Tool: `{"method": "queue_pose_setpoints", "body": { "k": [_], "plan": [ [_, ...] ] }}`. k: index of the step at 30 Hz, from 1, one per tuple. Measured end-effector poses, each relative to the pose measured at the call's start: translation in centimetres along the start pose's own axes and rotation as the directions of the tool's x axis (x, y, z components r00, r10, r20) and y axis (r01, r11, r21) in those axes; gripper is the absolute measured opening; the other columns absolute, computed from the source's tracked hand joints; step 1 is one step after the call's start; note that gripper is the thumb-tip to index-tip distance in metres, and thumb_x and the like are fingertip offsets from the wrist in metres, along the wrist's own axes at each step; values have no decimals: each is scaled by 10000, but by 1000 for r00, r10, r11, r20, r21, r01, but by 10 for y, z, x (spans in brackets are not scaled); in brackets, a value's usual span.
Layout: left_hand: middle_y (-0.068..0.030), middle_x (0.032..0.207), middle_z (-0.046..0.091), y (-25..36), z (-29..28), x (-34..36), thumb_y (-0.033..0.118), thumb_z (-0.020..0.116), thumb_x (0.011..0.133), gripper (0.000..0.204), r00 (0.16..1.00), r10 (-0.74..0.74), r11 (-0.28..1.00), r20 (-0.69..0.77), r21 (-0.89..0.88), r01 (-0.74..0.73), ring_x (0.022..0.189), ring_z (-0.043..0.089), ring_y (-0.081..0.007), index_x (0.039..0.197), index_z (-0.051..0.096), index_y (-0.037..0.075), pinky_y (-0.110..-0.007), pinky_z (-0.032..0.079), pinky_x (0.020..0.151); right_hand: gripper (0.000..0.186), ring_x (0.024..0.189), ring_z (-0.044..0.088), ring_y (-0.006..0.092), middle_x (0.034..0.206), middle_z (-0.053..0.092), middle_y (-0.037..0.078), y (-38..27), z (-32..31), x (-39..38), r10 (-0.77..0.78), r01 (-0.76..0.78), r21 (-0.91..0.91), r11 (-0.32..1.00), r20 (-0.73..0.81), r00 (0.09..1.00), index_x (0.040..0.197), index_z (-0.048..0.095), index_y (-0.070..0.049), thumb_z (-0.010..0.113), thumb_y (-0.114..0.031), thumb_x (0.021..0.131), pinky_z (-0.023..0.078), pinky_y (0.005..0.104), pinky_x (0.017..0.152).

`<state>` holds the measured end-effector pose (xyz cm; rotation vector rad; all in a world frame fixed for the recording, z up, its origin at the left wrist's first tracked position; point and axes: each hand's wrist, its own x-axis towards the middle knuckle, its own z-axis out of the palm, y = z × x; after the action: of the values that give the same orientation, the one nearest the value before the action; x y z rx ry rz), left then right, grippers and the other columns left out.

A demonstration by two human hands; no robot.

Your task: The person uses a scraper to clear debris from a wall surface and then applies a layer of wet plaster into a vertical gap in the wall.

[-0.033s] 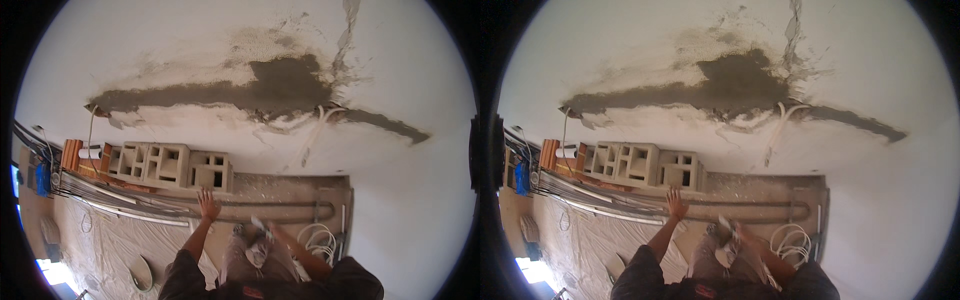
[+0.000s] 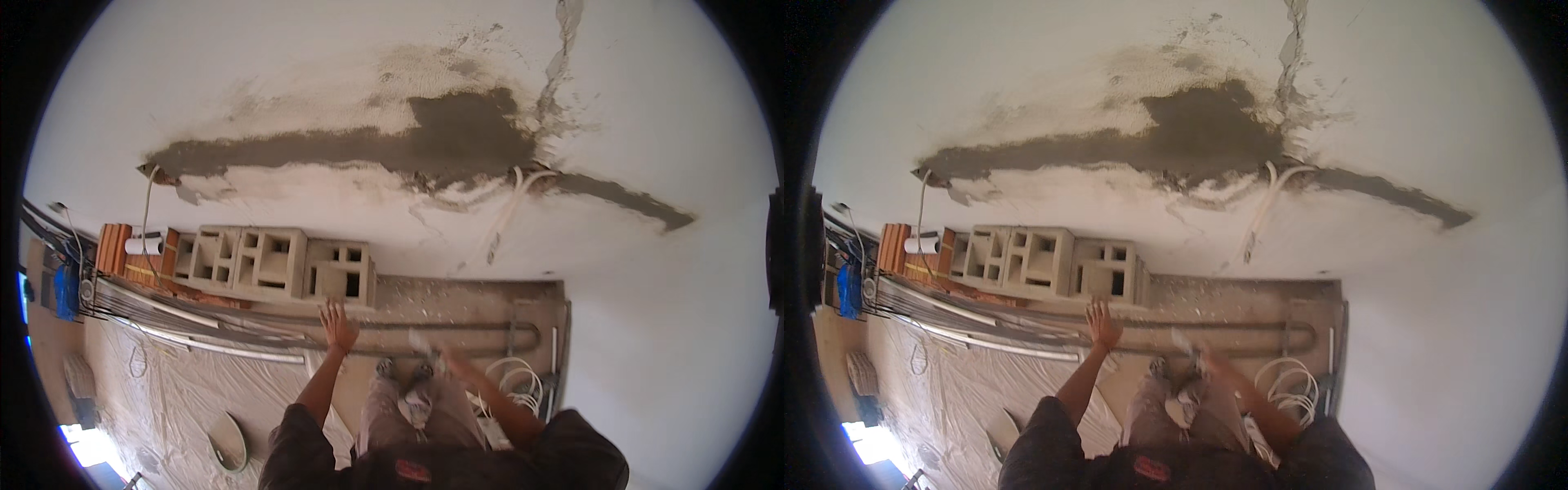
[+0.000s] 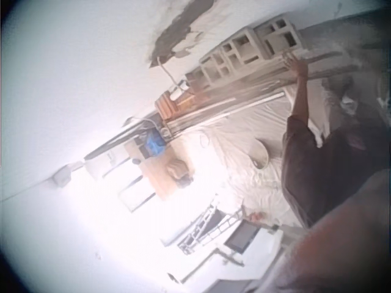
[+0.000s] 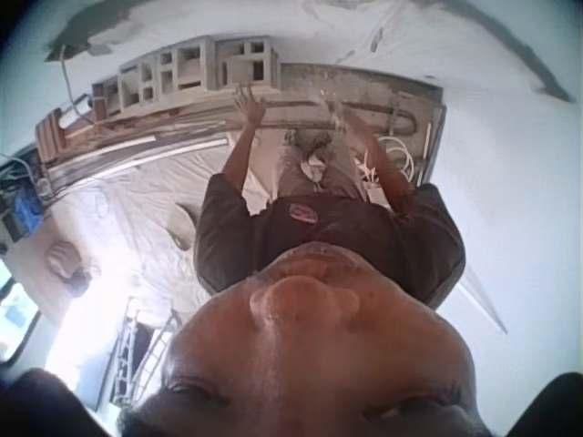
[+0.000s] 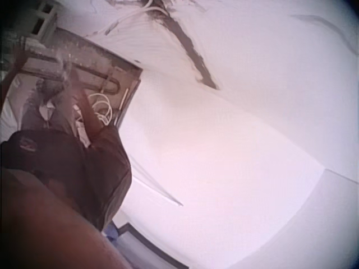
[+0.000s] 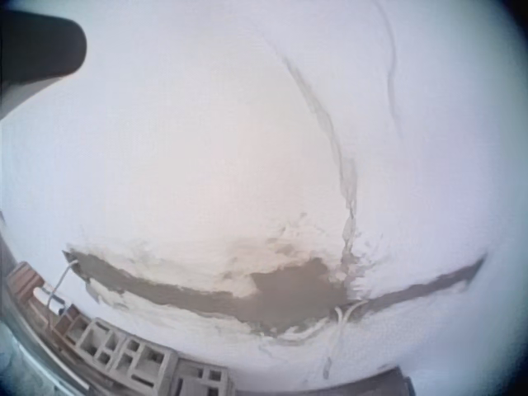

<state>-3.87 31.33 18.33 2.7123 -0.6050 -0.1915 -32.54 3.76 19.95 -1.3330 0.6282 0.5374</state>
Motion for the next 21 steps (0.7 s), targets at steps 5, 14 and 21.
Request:
{"method": "queue_pose_setpoints", "body": {
  "k": [5,14,21],
  "plan": [
    [-267,1446,410,12,8,-55,360,617,883,634,933,-356,852,48,-393,345,1386,331,-417,1397,451,29,-504,295,1133,476,576,512,81,824,596,10,-337,-15,-115,-295,211,-247,946,-379,877,1432,474,-201,571,-204,966,425,243,475],
    [-275,968,667,-34,55,-301,294,575,912,303,804,-541,646,248,-490,585,937,634,-451,1030,670,32,-486,499,831,432,522,418,51,782,528,6,-458,-83,-144,-433,304,-407,861,-275,858,1415,504,-181,542,-180,984,281,207,394],
    [-276,963,675,28,54,-343,321,512,960,394,474,-864,410,169,-311,858,908,642,-460,1043,636,-44,-499,502,781,431,519,396,44,801,528,-4,-451,-118,-133,-389,345,-301,889,-97,916,1416,500,-199,544,-182,988,275,194,402]
  ]
}}
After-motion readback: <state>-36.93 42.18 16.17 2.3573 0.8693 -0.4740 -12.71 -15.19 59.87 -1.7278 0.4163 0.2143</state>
